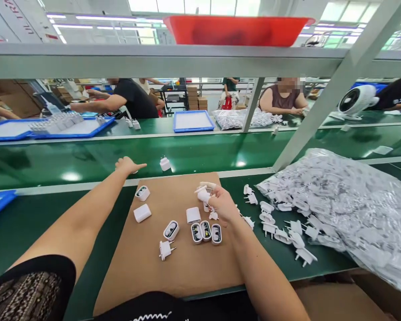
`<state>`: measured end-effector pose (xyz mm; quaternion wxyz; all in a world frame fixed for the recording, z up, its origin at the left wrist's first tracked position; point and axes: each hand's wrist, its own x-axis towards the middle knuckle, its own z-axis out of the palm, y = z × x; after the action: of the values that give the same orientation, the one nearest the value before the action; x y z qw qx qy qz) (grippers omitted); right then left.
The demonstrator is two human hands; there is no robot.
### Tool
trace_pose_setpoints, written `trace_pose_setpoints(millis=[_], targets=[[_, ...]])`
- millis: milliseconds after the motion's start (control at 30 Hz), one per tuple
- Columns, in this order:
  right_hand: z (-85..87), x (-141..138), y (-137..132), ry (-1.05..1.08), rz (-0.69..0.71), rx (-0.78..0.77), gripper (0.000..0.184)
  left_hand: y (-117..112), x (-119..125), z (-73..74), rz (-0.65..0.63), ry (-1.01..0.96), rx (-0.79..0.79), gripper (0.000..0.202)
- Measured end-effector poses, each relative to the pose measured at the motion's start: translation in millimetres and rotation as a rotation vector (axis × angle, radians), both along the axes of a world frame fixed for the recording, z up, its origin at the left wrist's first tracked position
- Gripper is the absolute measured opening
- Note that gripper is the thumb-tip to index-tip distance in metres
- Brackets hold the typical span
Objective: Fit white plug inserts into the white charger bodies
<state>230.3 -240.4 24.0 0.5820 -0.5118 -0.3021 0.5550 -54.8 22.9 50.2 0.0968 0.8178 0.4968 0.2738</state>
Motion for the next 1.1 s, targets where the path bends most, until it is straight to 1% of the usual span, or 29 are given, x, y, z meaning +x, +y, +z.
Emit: trace_pose_setpoints(millis=[67,100,167,233,300,333,400,467,500,533,567,633,700,800,833,867,967,1000,1067,1100], targets=[[1.3,-3,-1,-0.026,0.031,0.003,0.061,-2,-10,-7.6,0.150,0.023,-0.063,0.036],[1.4,-4,-1,-0.041,0.038,0.010,0.062,-3,-12,-9.4,0.203,0.019,-0.083,0.037],[0.1,-5,0,-0.067,0.021,0.026,0.065,-7,-11,-7.9,0.245,0.009,-0.099,0.040],[-2.2,-5,2,-0.080,-0.046,0.036,0.065,-16,-6,-2.2,0.217,-0.004,-0.089,0.038],[-4.2,-4,3,-0.088,-0.100,0.035,0.061,-34,3,1.8,0.128,-0.009,-0.070,0.035],[-4.6,-4,3,-0.086,-0.102,0.029,0.059,-47,8,1.5,0.069,-0.007,-0.067,0.037],[-4.0,-4,3,-0.073,-0.059,0.011,0.057,-78,20,-4.4,-0.068,0.010,-0.094,0.048],[-2.3,-6,2,-0.063,-0.001,-0.014,0.057,-112,35,-16.1,-0.230,0.032,-0.153,0.048],[-1.6,-7,1,-0.061,0.018,-0.022,0.057,-127,42,-23.2,-0.326,0.037,-0.181,0.046],[-1.2,-8,1,-0.064,0.027,-0.027,0.057,-141,50,-30.6,-0.394,0.034,-0.206,0.043],[-1.2,-10,0,-0.069,0.029,-0.034,0.058,-152,56,-38.0,-0.442,0.025,-0.231,0.040],[-2.2,-12,-1,-0.089,0.026,-0.052,0.059,-169,66,-52.2,-0.465,-0.011,-0.285,0.038],[-4.1,-14,-3,-0.128,0.027,-0.055,0.060,-178,70,-64.5,-0.448,-0.085,-0.341,0.043],[-6.6,-15,-5,-0.212,0.025,-0.007,0.056,-182,68,-77.7,-0.387,-0.233,-0.403,0.062],[-7.4,-15,-5,-0.237,0.020,0.013,0.054,-182,66,-80.6,-0.365,-0.274,-0.428,0.061],[-8.2,-15,-5,-0.257,0.016,0.031,0.052,-182,64,-83.0,-0.351,-0.307,-0.457,0.055],[-10.8,-15,-3,-0.293,0.031,0.058,0.048,-180,59,-88.7,-0.366,-0.379,-0.517,0.027],[-11.4,-16,-1,-0.317,0.043,0.057,0.046,-179,58,-90.7,-0.374,-0.402,-0.525,0.024],[-10.8,-17,3,-0.414,0.055,0.048,0.040,-179,58,-95.0,-0.366,-0.451,-0.530,0.029],[-9.2,-19,5,-0.495,0.049,0.055,0.036,-179,59,-97.1,-0.357,-0.473,-0.532,0.032]])
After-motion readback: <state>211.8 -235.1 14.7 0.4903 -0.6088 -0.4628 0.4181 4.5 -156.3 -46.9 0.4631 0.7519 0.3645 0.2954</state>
